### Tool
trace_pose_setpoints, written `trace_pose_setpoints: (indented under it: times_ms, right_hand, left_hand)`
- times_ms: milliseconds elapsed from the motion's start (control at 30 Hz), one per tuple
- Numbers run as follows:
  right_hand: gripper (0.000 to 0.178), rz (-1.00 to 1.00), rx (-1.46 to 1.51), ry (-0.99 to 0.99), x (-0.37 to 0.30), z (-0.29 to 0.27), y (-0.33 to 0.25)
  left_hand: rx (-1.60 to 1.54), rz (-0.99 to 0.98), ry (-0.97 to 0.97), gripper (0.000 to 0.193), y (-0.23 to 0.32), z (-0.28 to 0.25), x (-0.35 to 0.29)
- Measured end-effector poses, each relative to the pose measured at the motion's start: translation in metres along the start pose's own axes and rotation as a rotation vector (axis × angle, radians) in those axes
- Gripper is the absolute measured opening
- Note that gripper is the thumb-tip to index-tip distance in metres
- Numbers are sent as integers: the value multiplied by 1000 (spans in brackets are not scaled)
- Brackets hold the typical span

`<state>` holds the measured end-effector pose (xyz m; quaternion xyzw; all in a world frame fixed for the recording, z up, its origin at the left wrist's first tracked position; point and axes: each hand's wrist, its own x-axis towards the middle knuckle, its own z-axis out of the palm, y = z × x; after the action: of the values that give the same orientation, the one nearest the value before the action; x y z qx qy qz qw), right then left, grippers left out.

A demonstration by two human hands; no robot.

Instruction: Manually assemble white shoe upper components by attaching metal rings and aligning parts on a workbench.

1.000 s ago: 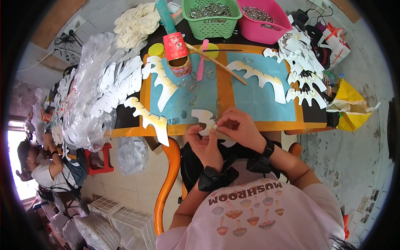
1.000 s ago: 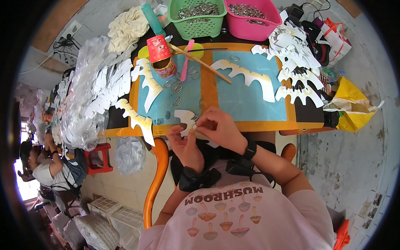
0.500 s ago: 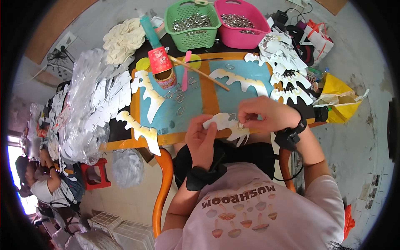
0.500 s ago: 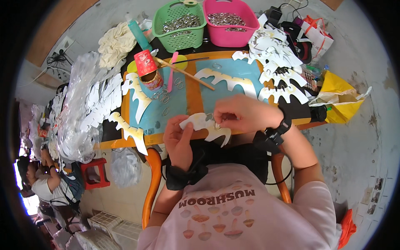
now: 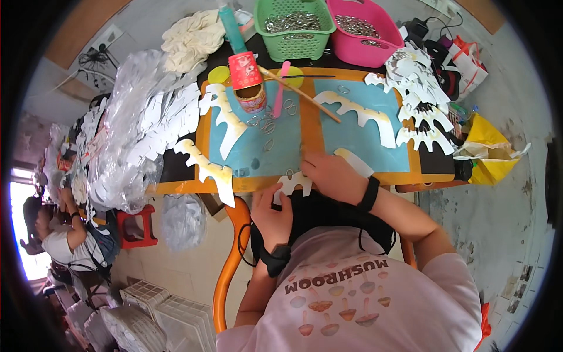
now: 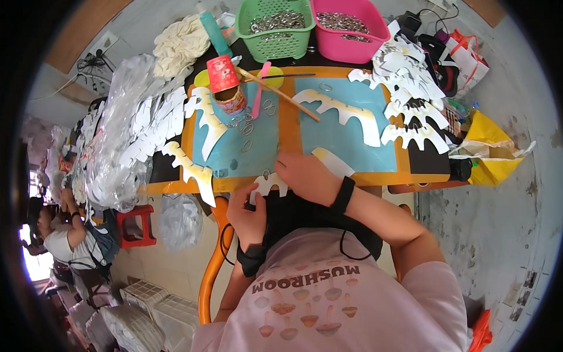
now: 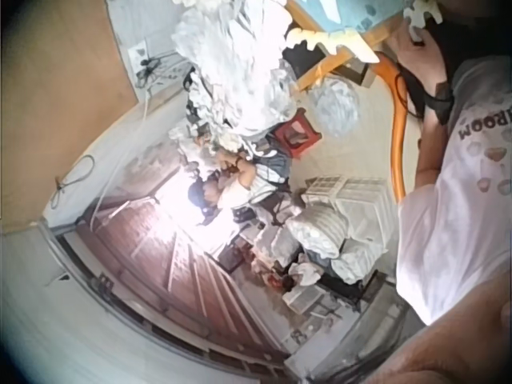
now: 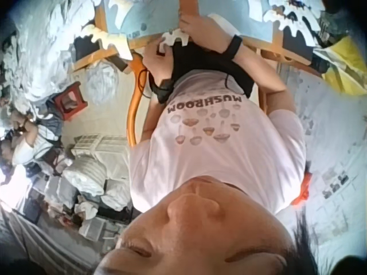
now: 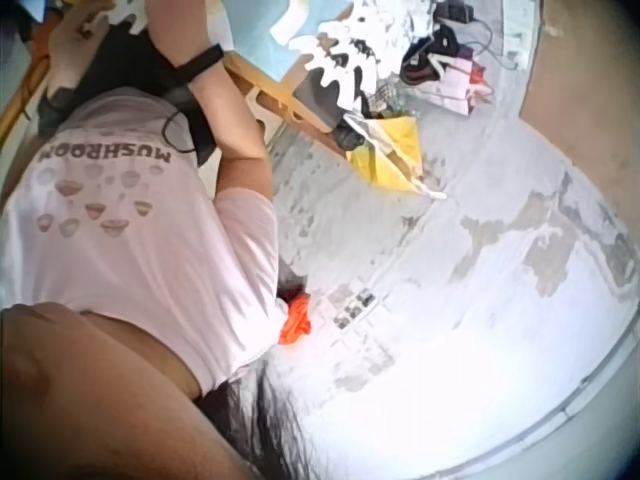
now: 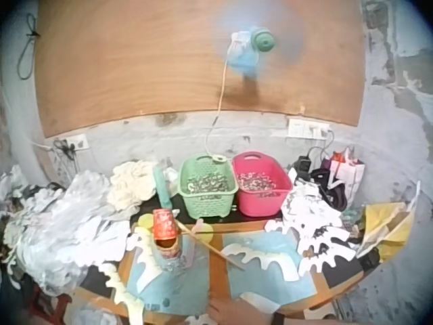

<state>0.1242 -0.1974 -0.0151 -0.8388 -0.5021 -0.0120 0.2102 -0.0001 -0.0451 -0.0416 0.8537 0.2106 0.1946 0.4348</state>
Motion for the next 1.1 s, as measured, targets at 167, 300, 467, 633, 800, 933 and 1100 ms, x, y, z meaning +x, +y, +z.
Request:
trace_pose_setpoints:
  times_ms: [167,300,467,633,800,933,1100]
  right_hand:
    - [19,24,-160,134,-16,16,-13]
    - [24,-24,-195,220,-27,26,-14]
    - [28,-41,-167,204,-28,24,-12]
    - [30,-74,-160,176,-30,21,-7]
    - [33,-85,-164,177,-32,23,-4]
    - [34,-102,-129,189,-35,25,0]
    - [35,-95,-68,160,-35,25,5]
  left_hand:
    - [197,471,157,27,5,4,2]
    - [199,543,96,33,17,6,22]
    - [-58,543,23,46,33,-9,36]
    - [112,639,-365,46,17,-2,54]
    - [200,644,-364,43,7,4,57]
    - [242,589,-303,43,8,6,47]
    - [218,555,-262,42,7,11,41]
